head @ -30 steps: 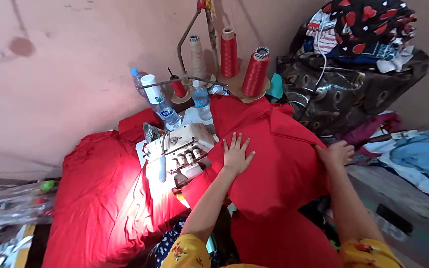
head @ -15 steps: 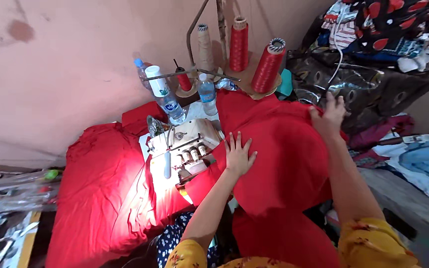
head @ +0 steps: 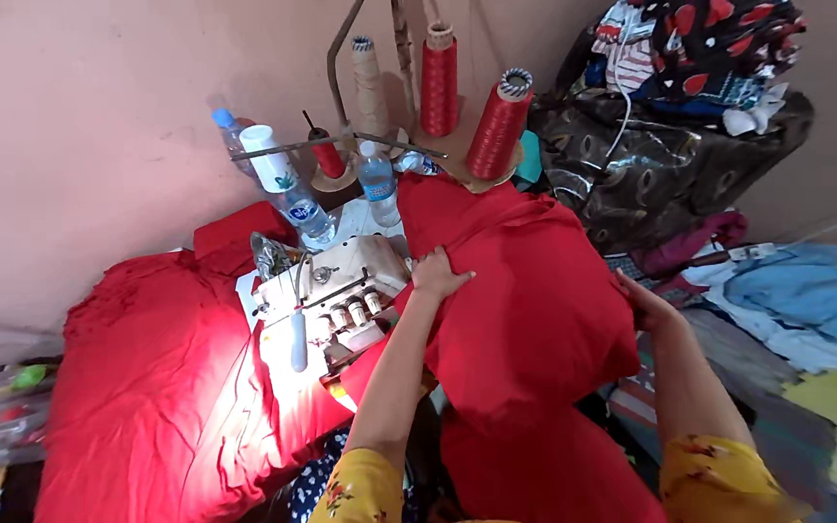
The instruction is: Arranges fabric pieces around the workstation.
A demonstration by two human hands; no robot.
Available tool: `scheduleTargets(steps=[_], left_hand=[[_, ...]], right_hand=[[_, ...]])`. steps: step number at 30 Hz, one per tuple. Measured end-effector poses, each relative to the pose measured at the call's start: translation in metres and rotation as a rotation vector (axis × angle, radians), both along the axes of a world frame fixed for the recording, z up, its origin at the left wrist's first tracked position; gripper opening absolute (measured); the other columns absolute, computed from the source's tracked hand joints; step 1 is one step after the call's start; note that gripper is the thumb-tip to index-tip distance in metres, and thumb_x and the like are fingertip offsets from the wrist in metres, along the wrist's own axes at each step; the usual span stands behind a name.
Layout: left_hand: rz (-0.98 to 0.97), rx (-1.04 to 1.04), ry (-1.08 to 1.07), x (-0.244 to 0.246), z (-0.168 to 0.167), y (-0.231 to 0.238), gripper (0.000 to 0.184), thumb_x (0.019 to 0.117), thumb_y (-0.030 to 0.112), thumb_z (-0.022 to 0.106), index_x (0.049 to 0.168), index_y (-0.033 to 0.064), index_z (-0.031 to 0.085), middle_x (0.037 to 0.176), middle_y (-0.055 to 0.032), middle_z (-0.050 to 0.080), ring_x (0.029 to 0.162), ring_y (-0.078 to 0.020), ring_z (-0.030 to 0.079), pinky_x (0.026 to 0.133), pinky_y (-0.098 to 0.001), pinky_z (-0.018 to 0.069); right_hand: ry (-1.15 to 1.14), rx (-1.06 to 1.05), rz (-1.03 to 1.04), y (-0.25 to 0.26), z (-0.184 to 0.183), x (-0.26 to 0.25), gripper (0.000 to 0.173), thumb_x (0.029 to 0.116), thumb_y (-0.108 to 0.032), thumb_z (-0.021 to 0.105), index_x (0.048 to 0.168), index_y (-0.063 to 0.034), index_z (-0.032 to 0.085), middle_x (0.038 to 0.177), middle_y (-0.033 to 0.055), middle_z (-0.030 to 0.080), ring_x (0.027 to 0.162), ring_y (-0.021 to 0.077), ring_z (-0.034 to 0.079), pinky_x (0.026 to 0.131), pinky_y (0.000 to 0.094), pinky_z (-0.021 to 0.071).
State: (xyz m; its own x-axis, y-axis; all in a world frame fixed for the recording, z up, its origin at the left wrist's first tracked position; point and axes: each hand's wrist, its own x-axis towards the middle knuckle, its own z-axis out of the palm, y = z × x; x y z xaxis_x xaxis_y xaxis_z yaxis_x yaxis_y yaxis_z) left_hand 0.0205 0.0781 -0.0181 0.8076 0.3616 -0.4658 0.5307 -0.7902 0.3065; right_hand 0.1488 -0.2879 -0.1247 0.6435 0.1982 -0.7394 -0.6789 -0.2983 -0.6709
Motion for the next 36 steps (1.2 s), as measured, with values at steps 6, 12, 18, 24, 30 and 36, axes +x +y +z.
scheduleTargets(steps=[6,12,18,24,30,36], left_hand=[[0.206,-0.530,-0.055,0.000,0.015,-0.001,0.053,0.0933,0.030,0.074,0.129,-0.0054,0.058,0.122,-0.0242,0.065,0.115,-0.0320,0.063,0.100,-0.0503,0.0496],[0.074,-0.305,-0.135,-0.014,0.050,0.008,0.052,0.0947,0.030,0.071,0.134,-0.0008,0.058,0.119,-0.0269,0.066,0.115,-0.0405,0.063,0.098,-0.0606,0.0481],[0.214,-0.376,-0.113,-0.076,0.031,0.018,0.067,0.0941,0.043,0.071,0.136,-0.0053,0.054,0.126,-0.0259,0.064,0.122,-0.0345,0.062,0.107,-0.0531,0.0450],[0.358,-1.113,-0.330,-0.113,0.037,0.005,0.022,0.0932,0.000,0.063,0.115,0.0020,0.060,0.095,-0.0005,0.073,0.088,-0.0069,0.071,0.084,-0.0284,0.0599],[0.589,-1.209,-0.597,-0.161,0.016,-0.041,0.036,0.0907,-0.003,0.062,0.125,-0.0009,0.052,0.102,-0.0023,0.074,0.094,-0.0088,0.072,0.088,-0.0298,0.0606],[0.365,-0.888,-0.346,-0.166,-0.022,-0.028,0.057,0.0894,0.021,0.076,0.133,-0.0081,0.053,0.120,-0.0167,0.069,0.112,-0.0162,0.067,0.104,-0.0364,0.0530]], right_hand=[[-0.049,0.034,-0.136,0.031,0.025,0.031,0.041,0.1080,-0.042,0.044,0.130,-0.0087,0.055,0.105,0.0060,0.065,0.090,0.0118,0.065,0.079,0.0322,0.0560],[-0.332,0.228,-0.211,0.052,0.068,0.059,0.021,0.1013,-0.026,0.054,0.118,-0.0141,0.059,0.092,-0.0015,0.067,0.079,0.0068,0.066,0.070,0.0289,0.0570],[-0.328,0.135,-0.007,0.093,0.071,0.091,0.033,0.1050,-0.029,0.052,0.132,-0.0105,0.050,0.098,0.0026,0.067,0.082,0.0088,0.067,0.072,0.0320,0.0586],[-0.291,0.021,0.061,0.143,0.057,0.113,0.044,0.0983,-0.019,0.064,0.139,-0.0051,0.051,0.112,0.0138,0.065,0.093,0.0185,0.065,0.082,0.0411,0.0558],[-0.398,0.102,0.166,0.182,0.059,0.120,0.047,0.1043,-0.024,0.057,0.146,-0.0086,0.043,0.117,0.0106,0.064,0.099,0.0145,0.065,0.086,0.0368,0.0560],[-0.392,-0.169,0.274,0.219,0.051,0.126,0.054,0.0988,-0.016,0.068,0.144,0.0042,0.047,0.136,0.0300,0.056,0.124,0.0403,0.056,0.104,0.0588,0.0437]])
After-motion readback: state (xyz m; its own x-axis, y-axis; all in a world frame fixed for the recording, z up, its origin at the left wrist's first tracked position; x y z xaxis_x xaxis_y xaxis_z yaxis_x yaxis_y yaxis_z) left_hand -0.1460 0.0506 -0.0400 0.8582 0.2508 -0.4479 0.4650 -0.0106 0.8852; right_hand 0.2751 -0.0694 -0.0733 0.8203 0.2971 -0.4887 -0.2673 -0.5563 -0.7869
